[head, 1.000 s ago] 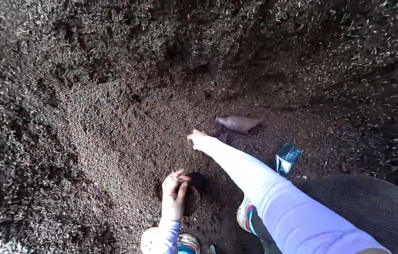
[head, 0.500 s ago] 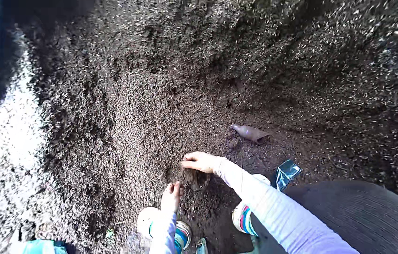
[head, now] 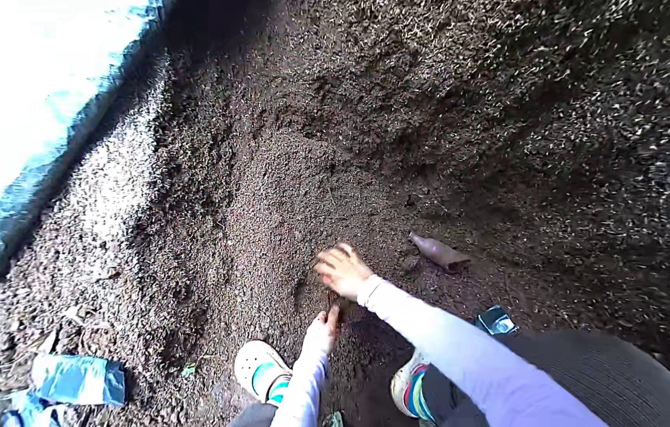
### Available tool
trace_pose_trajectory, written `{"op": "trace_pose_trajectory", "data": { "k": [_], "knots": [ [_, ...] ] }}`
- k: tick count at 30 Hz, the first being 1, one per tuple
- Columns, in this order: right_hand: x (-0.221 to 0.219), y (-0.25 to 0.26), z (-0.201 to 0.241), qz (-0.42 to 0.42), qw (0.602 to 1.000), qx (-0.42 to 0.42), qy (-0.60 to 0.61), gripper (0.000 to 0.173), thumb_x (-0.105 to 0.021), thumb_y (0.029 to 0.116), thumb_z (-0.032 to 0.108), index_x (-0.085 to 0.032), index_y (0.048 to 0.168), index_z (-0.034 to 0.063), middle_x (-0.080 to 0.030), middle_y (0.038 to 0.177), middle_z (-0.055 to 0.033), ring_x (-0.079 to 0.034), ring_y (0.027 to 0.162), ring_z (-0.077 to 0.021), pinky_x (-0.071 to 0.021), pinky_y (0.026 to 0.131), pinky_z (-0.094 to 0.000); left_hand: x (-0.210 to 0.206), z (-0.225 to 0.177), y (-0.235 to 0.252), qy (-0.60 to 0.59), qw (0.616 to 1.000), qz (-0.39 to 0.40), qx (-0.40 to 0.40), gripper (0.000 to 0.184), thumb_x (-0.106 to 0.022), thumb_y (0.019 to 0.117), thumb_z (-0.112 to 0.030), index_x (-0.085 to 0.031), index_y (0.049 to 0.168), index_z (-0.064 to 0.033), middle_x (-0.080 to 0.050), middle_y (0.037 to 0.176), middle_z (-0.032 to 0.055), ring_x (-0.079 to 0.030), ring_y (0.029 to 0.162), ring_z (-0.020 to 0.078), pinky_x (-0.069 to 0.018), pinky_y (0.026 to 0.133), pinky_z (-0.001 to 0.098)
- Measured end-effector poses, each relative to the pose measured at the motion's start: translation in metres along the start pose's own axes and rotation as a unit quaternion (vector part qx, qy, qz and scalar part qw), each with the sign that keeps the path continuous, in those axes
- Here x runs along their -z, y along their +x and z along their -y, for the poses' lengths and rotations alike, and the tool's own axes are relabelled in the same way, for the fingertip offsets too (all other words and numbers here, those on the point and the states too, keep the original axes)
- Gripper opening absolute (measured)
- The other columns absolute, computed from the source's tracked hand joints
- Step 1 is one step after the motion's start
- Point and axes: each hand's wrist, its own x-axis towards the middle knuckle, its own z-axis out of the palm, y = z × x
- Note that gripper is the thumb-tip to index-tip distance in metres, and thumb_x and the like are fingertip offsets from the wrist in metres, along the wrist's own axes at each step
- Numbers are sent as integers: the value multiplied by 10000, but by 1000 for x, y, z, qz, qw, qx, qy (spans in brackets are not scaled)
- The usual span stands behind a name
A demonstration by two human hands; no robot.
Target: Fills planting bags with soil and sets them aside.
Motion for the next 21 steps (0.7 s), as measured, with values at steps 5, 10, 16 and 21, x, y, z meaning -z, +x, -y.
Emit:
{"op": "trace_pose_trajectory", "data": {
  "k": [5, 10, 16, 21],
  "knots": [
    [72, -45, -32, 11, 998, -57, -22, 392, -451, 1100, 310, -657, 1326, 65, -493, 1544, -161, -472, 1423, -363, -335, 1186, -565, -1, -22, 5, 3, 992, 86, 88, 707, -328, 1089, -580, -580, 1368, 19, -600, 1336, 263, -583, 1233, 396, -455, 1022, 598],
    [87, -99, -66, -16, 998, -53, -27, 343, -495, 1078, 248, -703, 1209, 9, -625, 1375, -193, -576, 1303, -383, -416, 1099, -584, -12, -41, 1, 90, 995, 31, 40, 555, -296, 1142, -364, -613, 1297, 64, -604, 1353, 277, -556, 1319, 378, -401, 1116, 550],
    [95, -105, -60, -28, 997, -61, -46, 364, -478, 1087, 249, -696, 1237, 0, -660, 1327, -199, -602, 1277, -380, -406, 1110, -576, -9, -50, 10, 66, 992, -71, 78, 541, -357, 1124, -383, -630, 1260, 63, -623, 1335, 268, -600, 1284, 369, -472, 1071, 546],
    [121, -124, -67, -80, 992, -98, -22, 345, -500, 1080, 236, -705, 1244, 13, -687, 1276, -209, -638, 1223, -390, -431, 1086, -613, 39, -55, 10, -12, 993, -72, 89, 512, -390, 1121, -374, -592, 1315, 54, -632, 1313, 241, -666, 1174, 309, -549, 995, 469]
  ]
}}
